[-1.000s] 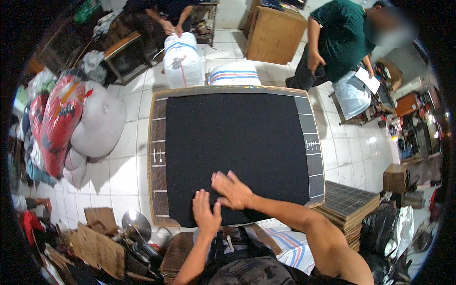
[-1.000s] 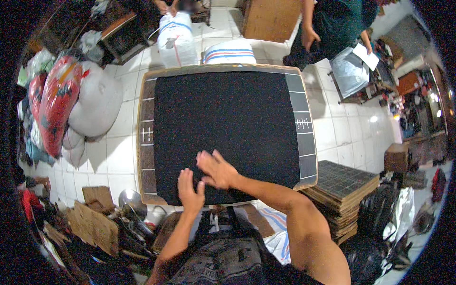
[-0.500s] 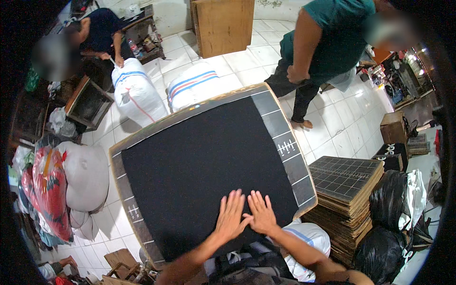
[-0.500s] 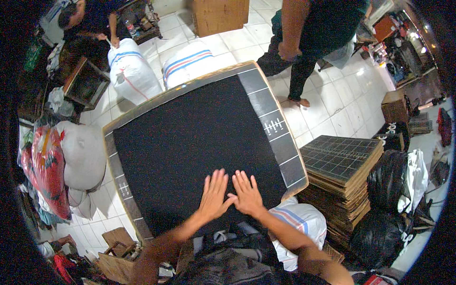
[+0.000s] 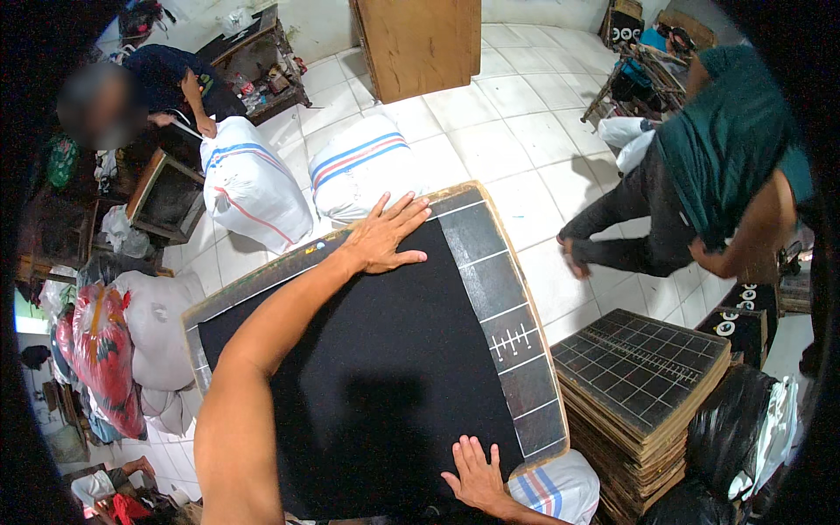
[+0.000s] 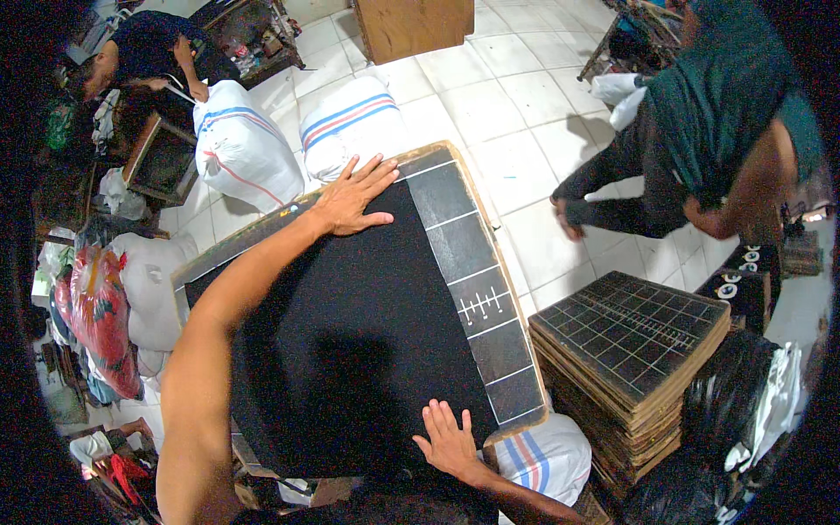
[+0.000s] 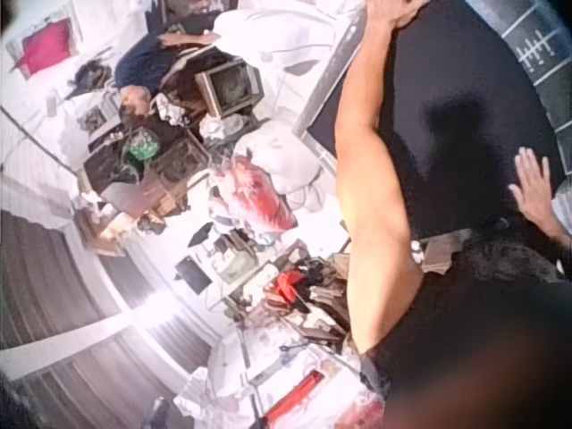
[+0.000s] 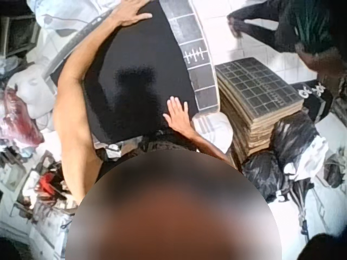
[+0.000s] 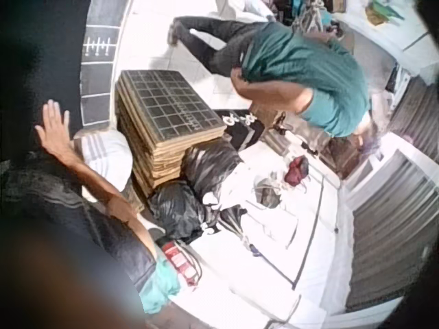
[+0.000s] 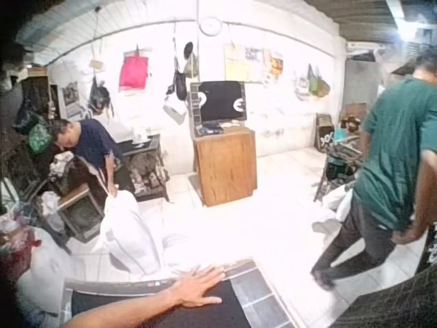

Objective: The person aligns a black fabric piece on a gridded cutting board, then uses scissors to trim the edges along the grid lines. After cutting, the person folds the fabric and places it on the board.

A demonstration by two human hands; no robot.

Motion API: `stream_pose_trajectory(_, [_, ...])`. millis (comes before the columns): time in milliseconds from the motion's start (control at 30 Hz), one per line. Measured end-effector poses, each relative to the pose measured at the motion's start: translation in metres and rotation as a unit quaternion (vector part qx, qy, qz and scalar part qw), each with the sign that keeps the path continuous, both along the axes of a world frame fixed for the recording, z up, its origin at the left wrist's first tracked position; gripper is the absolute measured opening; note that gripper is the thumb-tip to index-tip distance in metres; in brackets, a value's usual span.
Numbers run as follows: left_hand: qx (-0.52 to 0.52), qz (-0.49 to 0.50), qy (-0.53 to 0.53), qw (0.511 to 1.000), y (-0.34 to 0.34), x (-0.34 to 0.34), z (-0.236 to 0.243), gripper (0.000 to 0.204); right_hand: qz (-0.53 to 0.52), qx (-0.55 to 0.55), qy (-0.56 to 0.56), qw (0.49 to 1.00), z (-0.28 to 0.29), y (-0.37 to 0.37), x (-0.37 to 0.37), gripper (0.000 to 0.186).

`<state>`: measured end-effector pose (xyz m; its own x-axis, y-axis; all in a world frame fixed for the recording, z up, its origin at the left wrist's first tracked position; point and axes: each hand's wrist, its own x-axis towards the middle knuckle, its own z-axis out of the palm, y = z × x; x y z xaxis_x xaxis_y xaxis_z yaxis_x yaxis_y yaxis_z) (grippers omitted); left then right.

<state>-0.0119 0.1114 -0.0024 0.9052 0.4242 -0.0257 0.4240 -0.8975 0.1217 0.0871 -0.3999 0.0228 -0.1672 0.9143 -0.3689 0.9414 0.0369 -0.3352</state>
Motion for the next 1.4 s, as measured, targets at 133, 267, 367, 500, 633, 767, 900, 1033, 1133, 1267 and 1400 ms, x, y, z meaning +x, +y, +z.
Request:
stream_pose_trajectory(133, [0.017,0.106,-0.028,0.994,-0.040,0.002,0.007,0.095,-0.012,0.030,0.084,0.996,0.000,0.079,0.013,0.076])
stream_pose_trajectory(267, [-0.137,0.155,-0.157,0.966,-0.159,-0.007,0.108,0.069,0.013,0.206,0.069,0.976,-0.018,0.225,0.033,0.082])
stream_pose_trajectory(367, [-0.173,0.342,0.038,0.923,-0.253,-0.045,0.236,0.029,-0.008,0.279,0.032,0.960,-0.030,0.334,0.047,0.083])
stream_pose_trajectory(500, [-0.483,-0.042,-0.526,0.698,-0.278,-0.107,0.337,0.027,-0.040,0.246,-0.027,0.968,-0.032,0.388,0.044,0.085])
stream_pose_trajectory(633, [-0.499,-0.116,-0.620,0.594,-0.296,-0.136,0.358,0.026,-0.070,0.193,-0.060,0.977,-0.027,0.378,0.034,0.090])
stream_pose_trajectory(767, [-0.477,-0.097,-0.657,0.575,-0.329,-0.176,0.364,0.024,-0.071,0.169,-0.111,0.977,-0.023,0.386,0.033,0.091])
stream_pose_trajectory(900, [-0.461,-0.077,-0.693,0.549,-0.368,-0.219,0.367,0.024,-0.092,0.196,-0.109,0.970,-0.023,0.374,0.014,0.085])
stream_pose_trajectory(1033, [-0.436,-0.088,-0.734,0.513,-0.411,-0.272,0.376,0.024,-0.022,0.200,-0.084,0.976,-0.023,0.260,-0.042,0.083])
stream_pose_trajectory(1133, [-0.400,-0.102,-0.757,0.507,-0.446,-0.315,0.390,0.025,0.034,0.188,-0.069,0.979,-0.020,0.155,-0.090,0.082])
stream_pose_trajectory(1267, [-0.330,-0.122,-0.780,0.518,-0.509,-0.372,0.417,0.026,0.077,0.116,-0.052,0.989,-0.012,0.073,-0.146,0.081])
stream_pose_trajectory(1400, [-0.235,-0.145,-0.782,0.558,-0.576,-0.421,0.403,0.026,0.130,0.213,-0.007,0.968,-0.004,0.050,-0.170,0.073])
